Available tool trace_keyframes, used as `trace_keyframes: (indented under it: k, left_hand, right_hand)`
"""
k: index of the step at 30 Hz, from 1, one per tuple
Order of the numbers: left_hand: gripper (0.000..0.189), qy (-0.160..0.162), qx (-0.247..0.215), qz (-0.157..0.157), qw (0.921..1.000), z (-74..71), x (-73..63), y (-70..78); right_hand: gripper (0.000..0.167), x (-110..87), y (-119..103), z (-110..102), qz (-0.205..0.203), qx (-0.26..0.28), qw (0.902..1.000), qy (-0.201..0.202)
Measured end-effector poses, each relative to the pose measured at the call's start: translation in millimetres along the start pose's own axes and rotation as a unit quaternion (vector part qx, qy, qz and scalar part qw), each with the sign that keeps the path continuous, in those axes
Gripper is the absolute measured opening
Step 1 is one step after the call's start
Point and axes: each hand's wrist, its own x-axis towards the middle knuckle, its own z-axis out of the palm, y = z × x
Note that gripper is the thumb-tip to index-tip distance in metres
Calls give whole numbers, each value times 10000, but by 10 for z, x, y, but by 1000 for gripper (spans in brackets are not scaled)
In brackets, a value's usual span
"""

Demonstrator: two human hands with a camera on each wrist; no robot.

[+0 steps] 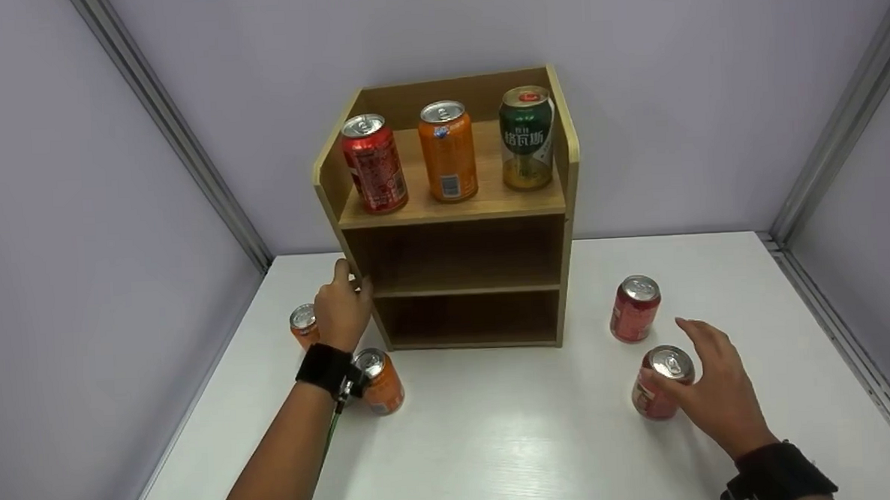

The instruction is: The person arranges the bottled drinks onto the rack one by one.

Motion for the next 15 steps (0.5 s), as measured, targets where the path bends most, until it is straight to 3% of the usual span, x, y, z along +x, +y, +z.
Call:
trace_keyframes:
  k: [9,15]
  left_hand:
    - [25,91,0,127,9999,10,-10,-5]
    - [24,104,-3,104,9999,18,-16,-8]
  right_hand:
    - [109,-71,292,212,564,-9,9976,-408]
    - [110,-101,360,332,979,231,9926,-685]
